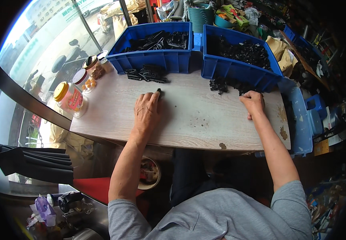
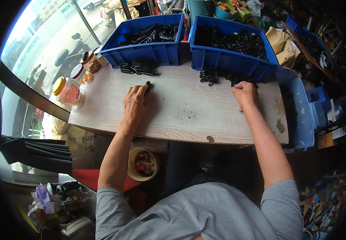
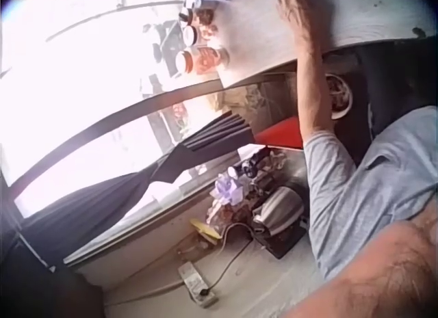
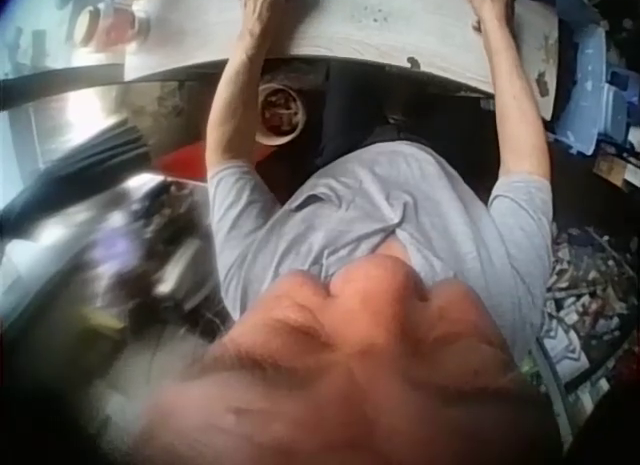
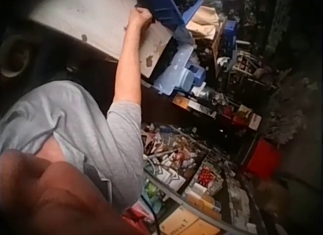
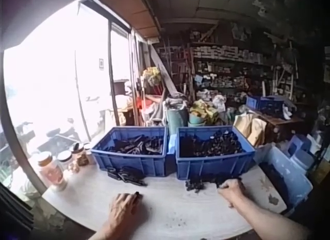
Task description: Manually assembling small black electronic components at a workbench.
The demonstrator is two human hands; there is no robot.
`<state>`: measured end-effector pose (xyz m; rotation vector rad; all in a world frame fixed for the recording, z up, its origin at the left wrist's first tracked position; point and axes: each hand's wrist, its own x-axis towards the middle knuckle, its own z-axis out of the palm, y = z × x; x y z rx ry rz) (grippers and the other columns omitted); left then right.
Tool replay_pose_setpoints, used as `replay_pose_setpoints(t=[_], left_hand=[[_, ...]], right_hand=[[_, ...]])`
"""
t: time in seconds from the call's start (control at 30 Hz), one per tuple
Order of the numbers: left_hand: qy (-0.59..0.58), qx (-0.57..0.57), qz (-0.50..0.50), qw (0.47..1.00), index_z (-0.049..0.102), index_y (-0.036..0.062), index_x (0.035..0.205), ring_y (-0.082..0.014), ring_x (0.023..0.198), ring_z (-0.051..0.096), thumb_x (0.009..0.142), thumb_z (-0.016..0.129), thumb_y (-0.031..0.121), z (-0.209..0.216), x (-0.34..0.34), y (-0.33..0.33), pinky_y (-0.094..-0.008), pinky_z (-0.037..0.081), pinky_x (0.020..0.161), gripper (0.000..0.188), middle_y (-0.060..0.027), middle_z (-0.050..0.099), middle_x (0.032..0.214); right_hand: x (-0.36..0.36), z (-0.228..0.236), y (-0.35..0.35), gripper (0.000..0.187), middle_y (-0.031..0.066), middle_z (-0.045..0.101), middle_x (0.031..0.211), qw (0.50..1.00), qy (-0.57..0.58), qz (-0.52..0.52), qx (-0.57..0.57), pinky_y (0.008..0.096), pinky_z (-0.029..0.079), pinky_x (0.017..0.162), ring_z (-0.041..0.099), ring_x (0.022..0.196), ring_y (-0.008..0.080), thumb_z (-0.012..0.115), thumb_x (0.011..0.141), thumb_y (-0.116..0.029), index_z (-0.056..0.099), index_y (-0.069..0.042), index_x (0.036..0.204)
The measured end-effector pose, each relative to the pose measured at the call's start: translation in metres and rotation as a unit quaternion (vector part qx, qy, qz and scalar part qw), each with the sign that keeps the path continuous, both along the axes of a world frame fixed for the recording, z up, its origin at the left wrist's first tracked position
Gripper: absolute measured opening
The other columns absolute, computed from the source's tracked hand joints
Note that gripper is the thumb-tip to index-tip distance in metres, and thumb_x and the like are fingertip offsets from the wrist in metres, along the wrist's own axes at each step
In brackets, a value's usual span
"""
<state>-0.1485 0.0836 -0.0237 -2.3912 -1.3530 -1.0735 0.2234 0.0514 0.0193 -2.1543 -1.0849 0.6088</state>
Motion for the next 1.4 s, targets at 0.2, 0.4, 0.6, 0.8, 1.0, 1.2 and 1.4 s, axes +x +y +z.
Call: replay_pose_setpoints(t=[0.2,0.4,0.6,0.8,1.0,1.2,1.4], left_hand=[[-0.024,-0.044,0.090,0.995,0.063,0.0048,0.111,-0.0334,0.092,0.060,0.087,0.063,0.011,-0.002,-0.008,0.008,-0.0428,0.047,0.084,0.025,-0.0138,0.067,0.099],[-0.060,-0.052,0.140,0.987,0.069,0.0048,0.098,-0.0331,0.096,0.059,0.091,0.060,0.019,-0.006,-0.008,0.015,-0.0402,0.045,0.089,0.018,-0.0113,0.068,0.101],[-0.134,-0.007,0.136,0.982,0.069,0.0023,0.099,-0.0341,0.094,0.060,0.090,0.064,0.020,-0.001,0.015,-0.003,-0.0396,0.046,0.087,0.020,-0.0158,0.067,0.099],[-0.494,-0.237,-0.149,0.823,0.062,0.0052,0.118,-0.0180,0.093,0.062,0.087,0.068,0.004,0.005,0.116,-0.085,-0.0287,0.053,0.069,0.031,-0.0110,0.064,0.111],[-0.453,-0.267,-0.230,0.819,0.067,-0.0004,0.104,-0.0188,0.082,0.066,0.090,0.065,0.006,0.004,0.148,-0.098,-0.0288,0.053,0.066,0.016,-0.0142,0.068,0.099],[-0.484,-0.338,-0.176,0.788,0.064,-0.0024,0.099,-0.0117,0.074,0.065,0.095,0.061,0.007,0.000,0.148,-0.100,-0.0256,0.052,0.067,0.011,-0.0083,0.069,0.083],[-0.584,-0.421,-0.200,0.665,0.058,-0.0026,0.103,-0.0160,0.073,0.067,0.099,0.055,0.011,0.002,0.142,-0.090,-0.0277,0.057,0.066,0.014,-0.0105,0.067,0.086]], right_hand=[[0.003,-0.001,-0.003,0.020,0.0052,0.056,0.060,1.000,0.025,0.010,0.007,0.0324,0.042,0.032,0.047,0.036,0.0143,0.069,0.083,-0.020,0.066,-0.002,0.091],[0.009,0.001,-0.021,0.020,0.0032,0.049,0.054,0.983,0.183,0.005,0.012,0.0334,0.049,0.037,0.049,0.036,0.0146,0.067,0.083,-0.024,0.063,-0.004,0.086],[-0.014,0.006,-0.045,0.018,0.0005,0.042,0.045,0.948,0.318,0.032,0.003,0.0374,0.055,0.043,0.050,0.036,0.0157,0.068,0.083,-0.023,0.059,-0.007,0.086],[-0.049,0.009,-0.066,0.018,0.0020,0.044,0.045,0.891,0.428,0.153,-0.014,0.0401,0.056,0.045,0.054,0.039,0.0175,0.066,0.085,-0.021,0.057,-0.005,0.085],[-0.063,-0.009,-0.072,0.019,0.0006,0.046,0.047,0.868,0.447,0.217,0.021,0.0348,0.048,0.040,0.041,0.035,0.0129,0.058,0.092,-0.020,0.060,-0.006,0.080],[-0.072,-0.001,-0.075,0.022,0.0017,0.046,0.046,0.874,0.447,0.188,0.010,0.0337,0.048,0.040,0.045,0.036,0.0140,0.058,0.093,-0.024,0.061,-0.004,0.085],[-0.076,-0.004,-0.076,0.024,0.0007,0.049,0.049,0.863,0.468,0.172,0.077,0.0269,0.046,0.041,0.052,0.040,0.0130,0.066,0.089,-0.024,0.062,-0.003,0.100]])
